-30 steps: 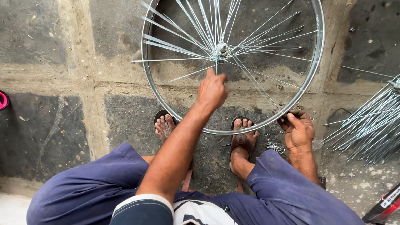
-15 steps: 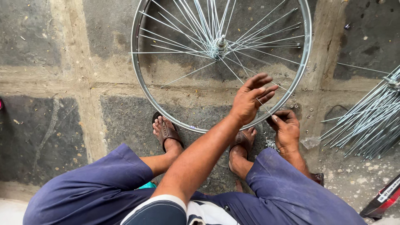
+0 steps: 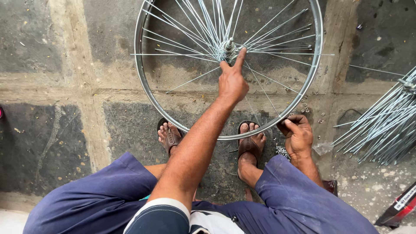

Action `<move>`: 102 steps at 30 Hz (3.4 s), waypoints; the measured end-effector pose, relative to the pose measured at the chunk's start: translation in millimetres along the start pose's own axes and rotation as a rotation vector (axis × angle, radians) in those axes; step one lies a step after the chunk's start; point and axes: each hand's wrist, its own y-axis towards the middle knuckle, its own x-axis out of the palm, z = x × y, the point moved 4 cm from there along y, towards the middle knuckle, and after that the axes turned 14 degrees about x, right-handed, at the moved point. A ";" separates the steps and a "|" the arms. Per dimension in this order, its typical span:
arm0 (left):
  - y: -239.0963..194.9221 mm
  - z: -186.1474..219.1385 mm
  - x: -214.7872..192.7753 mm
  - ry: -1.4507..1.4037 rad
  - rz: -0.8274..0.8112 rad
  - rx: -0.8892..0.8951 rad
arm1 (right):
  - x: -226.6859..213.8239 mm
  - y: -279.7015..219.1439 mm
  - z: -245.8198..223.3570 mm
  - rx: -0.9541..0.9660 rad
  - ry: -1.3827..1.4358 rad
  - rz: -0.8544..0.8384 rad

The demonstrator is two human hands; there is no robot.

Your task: The person is sitting on the ground and repairing a bicycle wheel by hand. They are inserting spokes into the hub and tightening the nipples on the rim to secure them.

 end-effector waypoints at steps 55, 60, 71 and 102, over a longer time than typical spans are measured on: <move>-130.4 -1.9 136.4 -0.566 -0.263 0.215 | -40.9 -54.4 16.0 -0.435 -0.453 0.033; -138.0 -0.7 132.7 -0.413 -0.148 0.225 | -27.1 -55.9 46.9 -0.292 -0.349 0.013; -138.6 -3.9 142.2 -0.532 -0.197 0.136 | -3.7 -62.6 17.8 -0.547 -0.997 0.112; -145.9 14.2 130.5 -0.437 -0.232 0.284 | -47.9 57.3 -25.2 -0.848 -1.698 0.321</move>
